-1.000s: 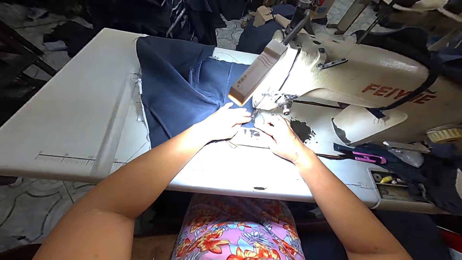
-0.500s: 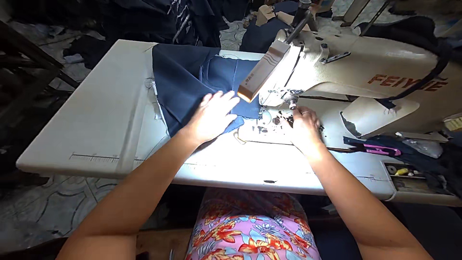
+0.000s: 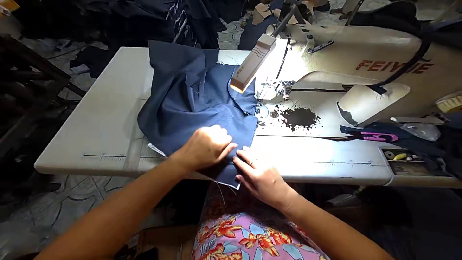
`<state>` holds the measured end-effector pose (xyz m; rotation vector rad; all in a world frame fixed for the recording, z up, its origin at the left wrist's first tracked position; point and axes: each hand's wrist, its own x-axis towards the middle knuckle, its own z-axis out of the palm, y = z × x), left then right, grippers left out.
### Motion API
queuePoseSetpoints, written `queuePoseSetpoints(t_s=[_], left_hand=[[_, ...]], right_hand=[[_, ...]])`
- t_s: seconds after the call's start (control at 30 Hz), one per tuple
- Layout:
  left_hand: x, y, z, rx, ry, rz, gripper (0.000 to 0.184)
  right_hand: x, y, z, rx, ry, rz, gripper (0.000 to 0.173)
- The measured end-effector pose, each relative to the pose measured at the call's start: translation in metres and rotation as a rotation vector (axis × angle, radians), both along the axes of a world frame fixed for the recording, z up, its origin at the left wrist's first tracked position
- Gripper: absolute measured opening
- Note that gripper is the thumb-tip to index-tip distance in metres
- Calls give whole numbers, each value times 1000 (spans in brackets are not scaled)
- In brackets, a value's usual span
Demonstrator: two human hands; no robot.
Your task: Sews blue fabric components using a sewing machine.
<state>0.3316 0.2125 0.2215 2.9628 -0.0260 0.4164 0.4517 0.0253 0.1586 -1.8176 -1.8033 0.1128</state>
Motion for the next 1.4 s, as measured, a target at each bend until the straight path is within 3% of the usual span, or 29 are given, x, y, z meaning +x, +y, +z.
queuePoseSetpoints(t_s=[0.1,0.2,0.3,0.43,0.47,0.57,0.6,0.67,0.77,0.9,1.1,1.17,1.23,1.27,1.4], left_hand=[[35,22,-37,-20,-63,-75,49],[41,-10,-57,-82,134,135,61],[39,-38,-52,-120,260,320,64],[47,-45,-36,-127,376,372,62],[49,-46,-33,-109,332,356,59],[61,-39,-35,-12,-106,162,43],[67,-35,-32,-3,-144,113,42],[77,-27,-25,-20,-4,175,48],[93,-6,-13,-135,368,497,68],[113,15,-11,-153,478,626,76],[122,27,-18,-79,425,499,70],[103,16,-22,-32,159,347,53],[81,1,-28,18,-172,117,24],[71,-8,-30,6,-218,37,21],[45,-24,-49,-77,88,49,48]], right_hand=[[0,-12,-15,134,-32,-18,36],[6,-27,-25,212,-52,-46,39],[8,-39,-27,231,-42,-92,42],[11,-37,-30,267,-35,-122,29],[11,-36,-30,272,-37,-122,27],[11,-34,-31,292,-42,-124,26],[11,-34,-30,295,-42,-123,26],[10,-33,-29,288,-35,-122,28],[10,-29,-23,239,-47,-130,29],[9,-15,-17,158,-103,-136,32],[13,-11,-14,101,-106,-151,36],[14,-15,-14,108,-90,-160,36],[14,-18,-15,120,-76,-165,35],[14,-18,-16,127,-66,-161,34],[13,-25,-23,233,-34,-110,27]])
